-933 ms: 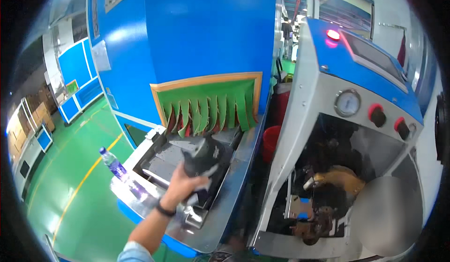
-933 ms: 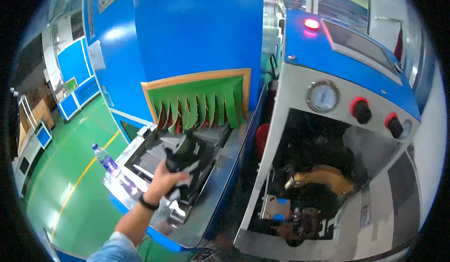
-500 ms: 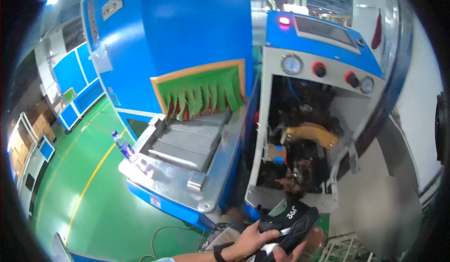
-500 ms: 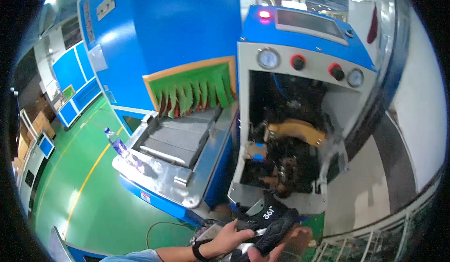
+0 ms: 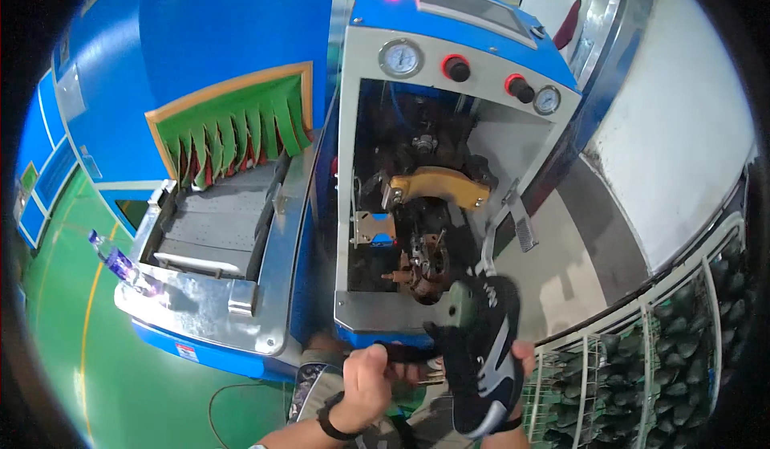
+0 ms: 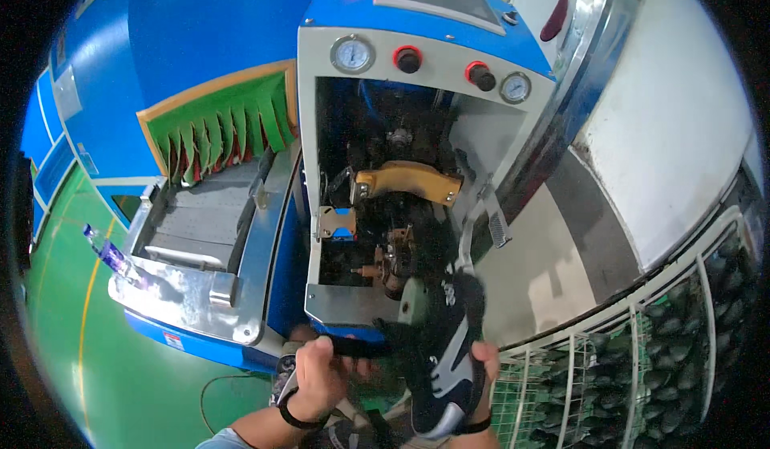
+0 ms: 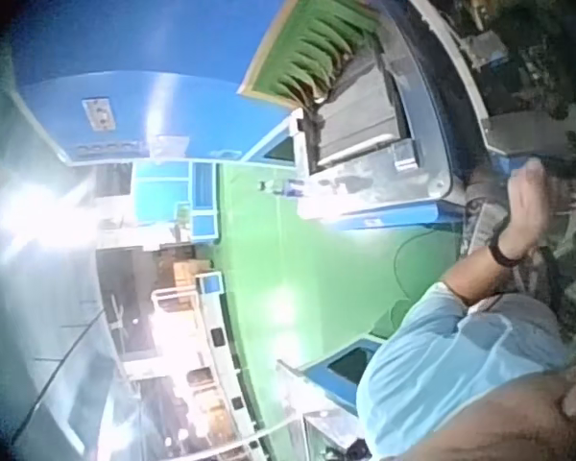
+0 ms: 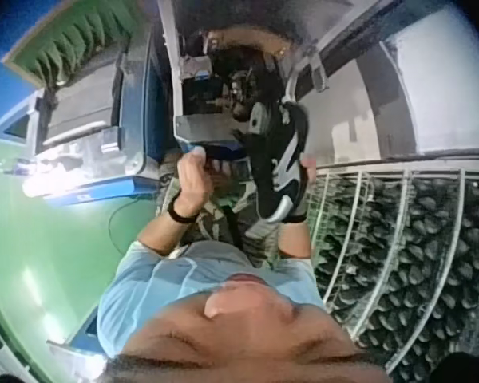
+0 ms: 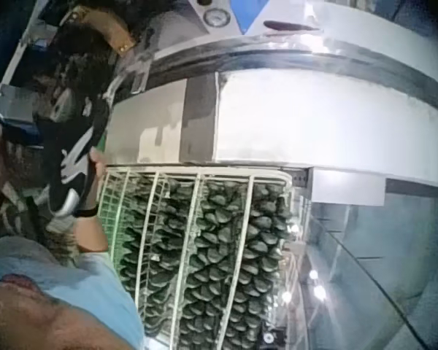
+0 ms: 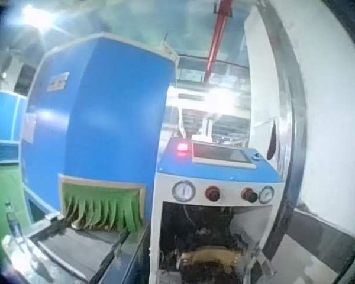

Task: The operator takes shoe lasts from a rack and processes footwear through a lasting machine and a conveyor oven.

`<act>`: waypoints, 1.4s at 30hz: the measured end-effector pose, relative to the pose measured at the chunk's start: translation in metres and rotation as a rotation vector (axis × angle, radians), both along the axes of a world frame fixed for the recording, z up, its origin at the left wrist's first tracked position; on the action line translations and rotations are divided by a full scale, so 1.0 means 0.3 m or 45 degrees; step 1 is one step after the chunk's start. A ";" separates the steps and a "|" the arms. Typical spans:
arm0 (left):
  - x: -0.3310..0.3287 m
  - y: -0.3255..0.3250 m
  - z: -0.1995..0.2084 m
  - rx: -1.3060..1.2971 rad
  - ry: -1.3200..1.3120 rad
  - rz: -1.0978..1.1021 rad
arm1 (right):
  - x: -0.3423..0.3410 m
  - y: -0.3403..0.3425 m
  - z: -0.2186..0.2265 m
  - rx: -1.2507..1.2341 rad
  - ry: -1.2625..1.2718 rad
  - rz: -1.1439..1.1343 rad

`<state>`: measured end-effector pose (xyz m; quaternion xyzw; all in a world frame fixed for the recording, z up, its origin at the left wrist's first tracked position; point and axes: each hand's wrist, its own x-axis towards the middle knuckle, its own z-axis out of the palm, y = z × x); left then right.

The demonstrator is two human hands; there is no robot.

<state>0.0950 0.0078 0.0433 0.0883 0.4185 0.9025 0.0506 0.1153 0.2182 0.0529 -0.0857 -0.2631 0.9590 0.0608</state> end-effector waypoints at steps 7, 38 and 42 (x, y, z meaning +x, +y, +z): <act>-0.076 -0.104 -0.109 -0.952 -0.135 -0.149 | -0.281 -0.031 0.470 1.866 0.317 0.004; 0.009 -0.021 -0.178 -1.057 0.274 -0.431 | -0.425 -0.148 0.371 2.891 0.270 -0.389; 0.004 -0.036 -0.175 -1.013 0.231 -0.601 | -0.146 -0.103 0.228 3.159 0.307 -0.537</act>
